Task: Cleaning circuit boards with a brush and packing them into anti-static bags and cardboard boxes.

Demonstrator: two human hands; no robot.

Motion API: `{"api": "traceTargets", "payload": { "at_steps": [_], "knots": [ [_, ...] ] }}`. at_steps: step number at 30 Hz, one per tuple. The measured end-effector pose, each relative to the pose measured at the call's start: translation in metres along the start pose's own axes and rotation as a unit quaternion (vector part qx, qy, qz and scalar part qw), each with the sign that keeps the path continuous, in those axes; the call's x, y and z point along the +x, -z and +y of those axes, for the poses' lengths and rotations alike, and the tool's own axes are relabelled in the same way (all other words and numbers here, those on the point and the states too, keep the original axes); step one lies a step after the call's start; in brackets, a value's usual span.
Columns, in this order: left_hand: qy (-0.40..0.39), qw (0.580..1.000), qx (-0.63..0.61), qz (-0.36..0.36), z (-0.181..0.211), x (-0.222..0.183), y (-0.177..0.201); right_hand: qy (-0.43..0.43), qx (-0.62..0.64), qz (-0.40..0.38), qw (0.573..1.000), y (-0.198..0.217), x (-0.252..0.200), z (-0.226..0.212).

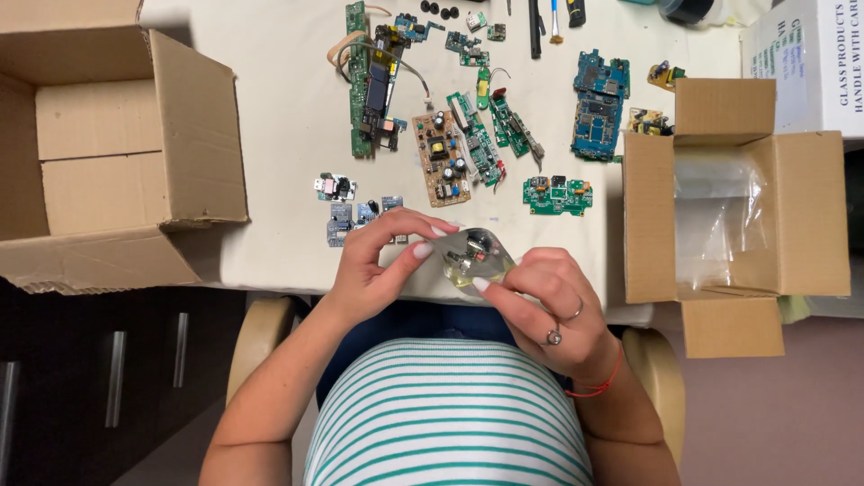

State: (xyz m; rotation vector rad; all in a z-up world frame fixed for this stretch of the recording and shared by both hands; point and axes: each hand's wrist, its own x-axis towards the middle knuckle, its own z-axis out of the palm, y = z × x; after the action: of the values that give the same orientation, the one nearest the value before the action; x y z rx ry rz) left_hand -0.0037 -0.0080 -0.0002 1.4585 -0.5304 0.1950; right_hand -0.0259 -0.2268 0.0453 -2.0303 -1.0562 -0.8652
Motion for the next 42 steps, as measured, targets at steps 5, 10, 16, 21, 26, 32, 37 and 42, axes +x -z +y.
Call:
{"api": "traceTargets", "payload": {
  "at_steps": [5, 10, 16, 21, 26, 32, 37, 42],
  "knots": [
    [0.044, 0.998, -0.036, -0.031, -0.014, -0.005, 0.005, 0.025, -0.045, -0.003, 0.999, 0.001, -0.001, 0.020],
    [0.118, 0.988, -0.037, -0.089, -0.014, -0.003, 0.008, 0.004, -0.088, 0.030, 0.996, 0.012, -0.003, 0.033],
    [0.220, 0.968, 0.019, -0.120, -0.014, 0.000, 0.003, -0.097, -0.054, 0.034, 0.993, 0.009, 0.001, 0.031],
    [0.258, 0.959, 0.032, -0.109, -0.030, -0.003, 0.004, -0.100, -0.040, 0.049, 0.993, 0.001, -0.005, 0.034],
    [0.315, 0.946, 0.034, -0.070, -0.040, -0.001, 0.005, -0.090, -0.069, 0.077, 0.991, 0.004, -0.019, 0.034],
    [0.327, 0.942, 0.037, -0.059, -0.032, 0.004, 0.012, -0.101, -0.007, 0.065, 0.993, -0.001, -0.007, 0.032],
    [0.251, 0.962, -0.034, -0.105, -0.013, 0.006, 0.011, -0.224, 0.168, 0.027, 0.960, -0.002, 0.003, 0.020],
    [0.235, 0.967, -0.094, -0.037, -0.020, -0.002, 0.008, -0.257, 0.198, 0.028, 0.945, -0.019, -0.003, 0.023]
  ]
}}
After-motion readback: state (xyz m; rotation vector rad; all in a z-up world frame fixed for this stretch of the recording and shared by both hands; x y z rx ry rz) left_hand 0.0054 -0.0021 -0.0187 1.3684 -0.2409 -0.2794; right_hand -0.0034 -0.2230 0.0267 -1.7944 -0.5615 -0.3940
